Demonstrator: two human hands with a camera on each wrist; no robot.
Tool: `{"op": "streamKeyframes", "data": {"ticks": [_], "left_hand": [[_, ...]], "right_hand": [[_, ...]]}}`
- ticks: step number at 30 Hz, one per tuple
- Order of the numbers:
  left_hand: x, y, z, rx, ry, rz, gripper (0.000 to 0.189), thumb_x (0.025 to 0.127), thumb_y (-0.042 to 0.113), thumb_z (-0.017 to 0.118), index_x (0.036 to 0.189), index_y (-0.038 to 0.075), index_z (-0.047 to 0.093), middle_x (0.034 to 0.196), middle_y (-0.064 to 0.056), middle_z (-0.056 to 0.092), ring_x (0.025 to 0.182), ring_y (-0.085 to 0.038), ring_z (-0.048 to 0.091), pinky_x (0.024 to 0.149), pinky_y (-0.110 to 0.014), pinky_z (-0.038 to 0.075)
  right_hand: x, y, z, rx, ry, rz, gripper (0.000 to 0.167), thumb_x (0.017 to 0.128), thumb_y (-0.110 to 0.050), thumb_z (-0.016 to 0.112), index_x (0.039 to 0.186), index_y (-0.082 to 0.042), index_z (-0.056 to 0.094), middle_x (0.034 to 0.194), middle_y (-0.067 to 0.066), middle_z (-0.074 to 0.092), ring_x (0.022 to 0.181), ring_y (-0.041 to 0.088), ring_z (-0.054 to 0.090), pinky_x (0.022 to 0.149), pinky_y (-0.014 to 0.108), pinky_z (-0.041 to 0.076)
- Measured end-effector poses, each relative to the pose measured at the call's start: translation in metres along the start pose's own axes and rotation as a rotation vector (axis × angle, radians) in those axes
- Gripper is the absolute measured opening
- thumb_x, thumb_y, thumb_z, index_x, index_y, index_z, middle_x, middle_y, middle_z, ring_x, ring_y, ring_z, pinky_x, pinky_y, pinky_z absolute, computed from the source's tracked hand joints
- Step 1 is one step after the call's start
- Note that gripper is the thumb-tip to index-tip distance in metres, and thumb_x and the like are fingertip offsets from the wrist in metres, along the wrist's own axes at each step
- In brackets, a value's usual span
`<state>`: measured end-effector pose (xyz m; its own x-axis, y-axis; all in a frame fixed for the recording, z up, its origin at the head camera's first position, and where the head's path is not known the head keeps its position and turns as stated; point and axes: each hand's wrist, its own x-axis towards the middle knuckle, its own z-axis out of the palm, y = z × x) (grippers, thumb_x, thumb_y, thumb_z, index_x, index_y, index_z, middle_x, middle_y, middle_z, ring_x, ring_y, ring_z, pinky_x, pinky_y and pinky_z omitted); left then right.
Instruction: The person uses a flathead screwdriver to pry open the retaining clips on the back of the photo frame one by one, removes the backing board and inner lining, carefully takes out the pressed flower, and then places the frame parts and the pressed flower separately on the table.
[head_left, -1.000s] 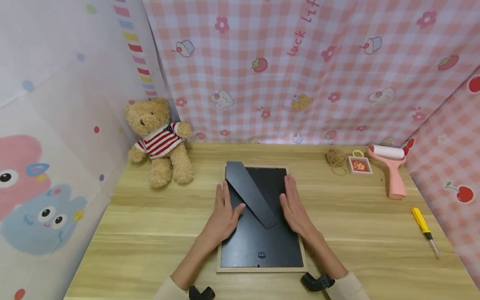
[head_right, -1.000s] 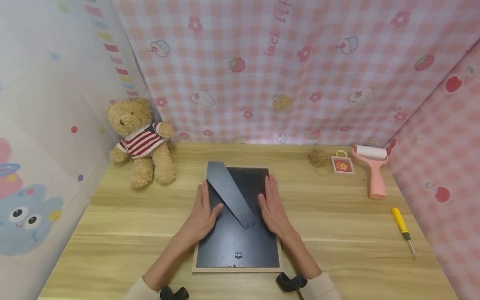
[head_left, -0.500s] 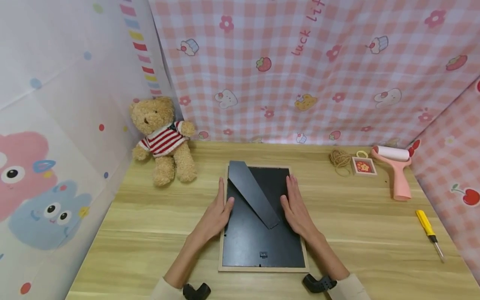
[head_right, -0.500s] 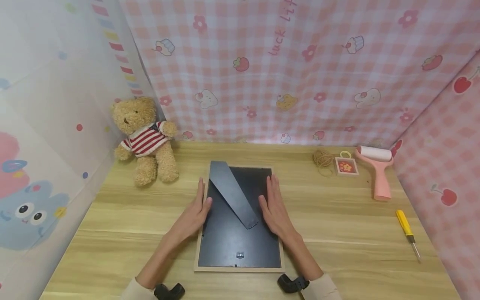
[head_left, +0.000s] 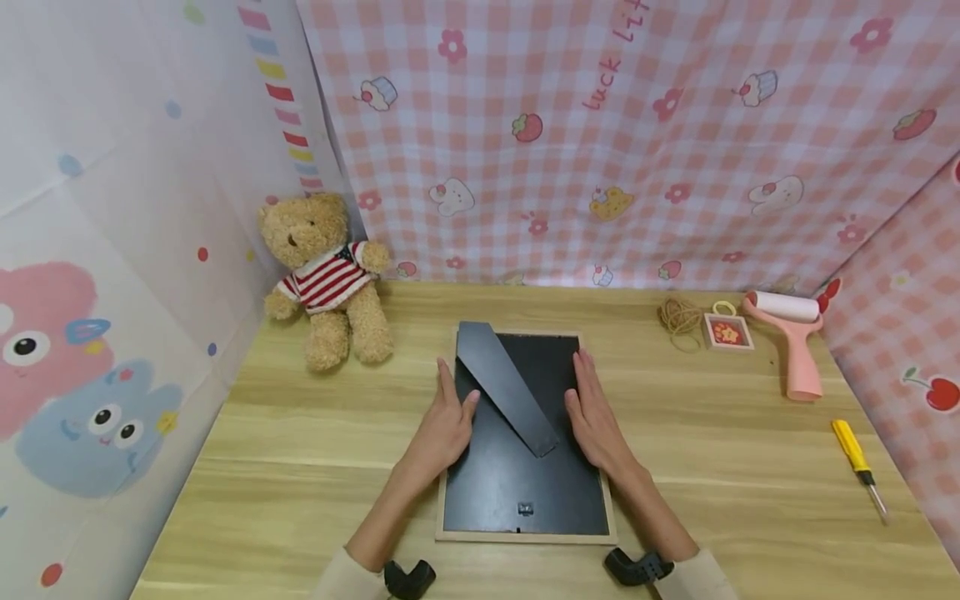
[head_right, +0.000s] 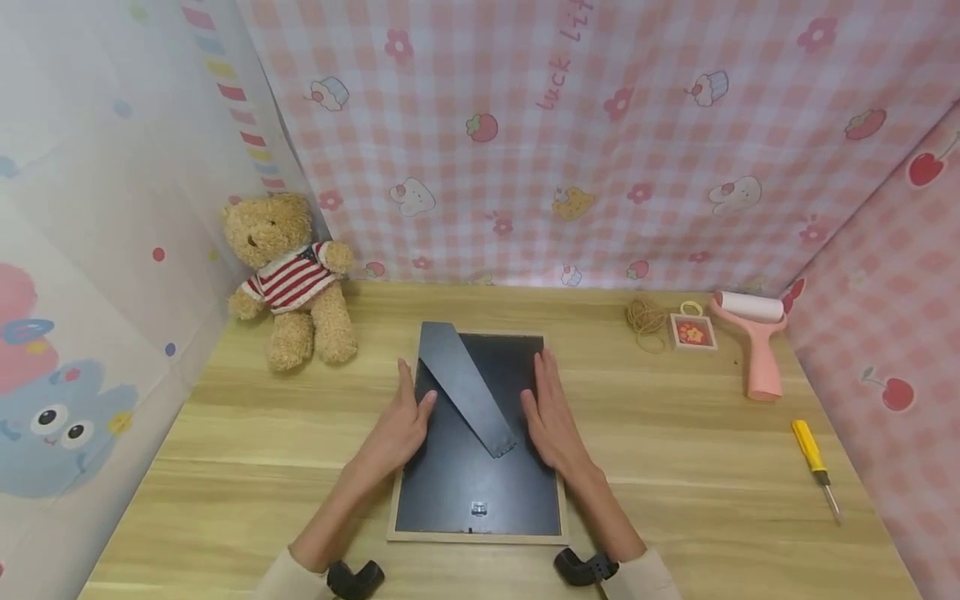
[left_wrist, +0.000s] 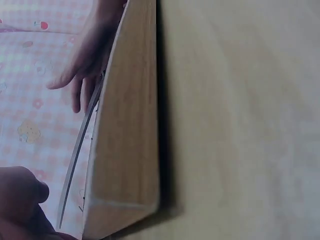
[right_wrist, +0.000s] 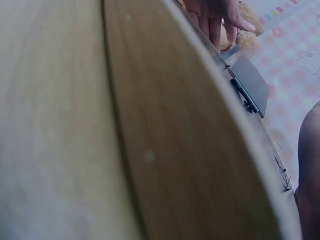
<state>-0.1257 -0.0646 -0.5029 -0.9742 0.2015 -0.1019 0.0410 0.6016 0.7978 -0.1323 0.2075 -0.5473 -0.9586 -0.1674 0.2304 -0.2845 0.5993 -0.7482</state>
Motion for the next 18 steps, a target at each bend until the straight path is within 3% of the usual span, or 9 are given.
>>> {"op": "streamKeyframes", "data": {"ticks": [3, 6, 9, 10, 12, 14, 15, 16, 18], "left_hand": [[0.0, -0.001, 0.001, 0.029, 0.01, 0.023, 0.079, 0.121, 0.023, 0.041, 0.168, -0.015, -0.01, 0.175, -0.043, 0.002, 0.163, -0.055, 0.02, 0.131, -0.063, 0.028], [0.0, -0.003, 0.0, 0.041, 0.02, 0.039, 0.079, 0.119, 0.019, 0.045, 0.167, -0.017, -0.008, 0.174, -0.044, 0.005, 0.163, -0.055, 0.022, 0.131, -0.063, 0.028], [-0.001, -0.007, -0.002, 0.025, 0.011, 0.044, 0.081, 0.118, 0.018, 0.048, 0.167, -0.017, -0.006, 0.174, -0.044, 0.005, 0.163, -0.055, 0.02, 0.132, -0.063, 0.027], [-0.001, -0.009, -0.003, 0.013, -0.001, 0.048, 0.082, 0.118, 0.019, 0.048, 0.167, -0.017, -0.007, 0.174, -0.044, 0.003, 0.164, -0.054, 0.019, 0.132, -0.063, 0.025], [0.001, -0.015, -0.007, -0.018, -0.021, 0.075, 0.085, 0.118, 0.022, 0.051, 0.168, -0.016, -0.006, 0.175, -0.043, 0.001, 0.165, -0.054, 0.015, 0.133, -0.065, 0.022], [0.006, -0.023, -0.013, -0.049, -0.033, 0.124, 0.088, 0.117, 0.026, 0.054, 0.169, -0.015, -0.003, 0.176, -0.041, 0.002, 0.165, -0.054, 0.013, 0.133, -0.066, 0.019], [0.01, -0.027, -0.015, -0.061, -0.035, 0.151, 0.089, 0.116, 0.028, 0.057, 0.17, -0.013, -0.001, 0.177, -0.04, 0.003, 0.166, -0.053, 0.013, 0.134, -0.065, 0.018], [0.016, -0.031, -0.017, -0.06, -0.037, 0.182, 0.09, 0.115, 0.028, 0.059, 0.171, -0.012, 0.001, 0.178, -0.038, 0.004, 0.167, -0.051, 0.013, 0.134, -0.065, 0.018], [0.028, -0.038, -0.021, -0.051, -0.033, 0.236, 0.091, 0.112, 0.026, 0.066, 0.172, -0.009, 0.007, 0.18, -0.034, 0.009, 0.168, -0.048, 0.014, 0.135, -0.062, 0.018]], "right_hand": [[0.0, 0.0, -0.001, 0.047, 0.004, 0.009, 0.06, 0.12, -0.018, 0.038, 0.173, 0.004, 0.022, 0.182, 0.027, 0.015, 0.168, 0.049, 0.014, 0.135, 0.063, 0.016], [-0.003, 0.008, -0.007, 0.182, 0.007, 0.005, 0.056, 0.121, -0.017, 0.031, 0.173, 0.002, 0.023, 0.182, 0.025, 0.017, 0.169, 0.045, 0.016, 0.139, 0.039, 0.014], [-0.015, 0.015, -0.03, 0.27, 0.023, 0.056, 0.056, 0.122, -0.023, 0.027, 0.175, -0.004, 0.023, 0.183, 0.02, 0.019, 0.168, 0.041, 0.023, 0.13, 0.017, 0.016], [-0.021, 0.018, -0.042, 0.293, 0.033, 0.083, 0.057, 0.123, -0.026, 0.028, 0.175, -0.006, 0.022, 0.183, 0.019, 0.02, 0.167, 0.039, 0.027, 0.128, 0.014, 0.02], [-0.034, 0.027, -0.074, 0.226, 0.112, 0.122, 0.056, 0.121, -0.026, 0.039, 0.172, -0.004, 0.032, 0.178, 0.022, 0.03, 0.157, 0.025, 0.047, 0.12, 0.009, 0.03], [-0.046, 0.037, -0.115, 0.077, 0.219, 0.189, 0.05, 0.118, -0.022, 0.052, 0.163, -0.001, 0.048, 0.166, 0.027, 0.049, 0.129, 0.003, 0.067, 0.104, 0.005, 0.043], [-0.052, 0.046, -0.137, -0.008, 0.273, 0.217, 0.046, 0.115, -0.019, 0.057, 0.156, 0.002, 0.055, 0.156, 0.03, 0.057, 0.113, -0.008, 0.066, 0.093, 0.002, 0.045], [-0.057, 0.056, -0.16, -0.091, 0.323, 0.238, 0.042, 0.113, -0.014, 0.06, 0.149, 0.008, 0.06, 0.146, 0.035, 0.061, 0.104, -0.005, 0.07, 0.087, 0.007, 0.05], [-0.07, 0.076, -0.202, -0.291, 0.381, 0.337, 0.037, 0.108, -0.009, 0.063, 0.136, 0.015, 0.063, 0.13, 0.044, 0.062, 0.095, 0.008, 0.072, 0.086, 0.024, 0.056]]}}
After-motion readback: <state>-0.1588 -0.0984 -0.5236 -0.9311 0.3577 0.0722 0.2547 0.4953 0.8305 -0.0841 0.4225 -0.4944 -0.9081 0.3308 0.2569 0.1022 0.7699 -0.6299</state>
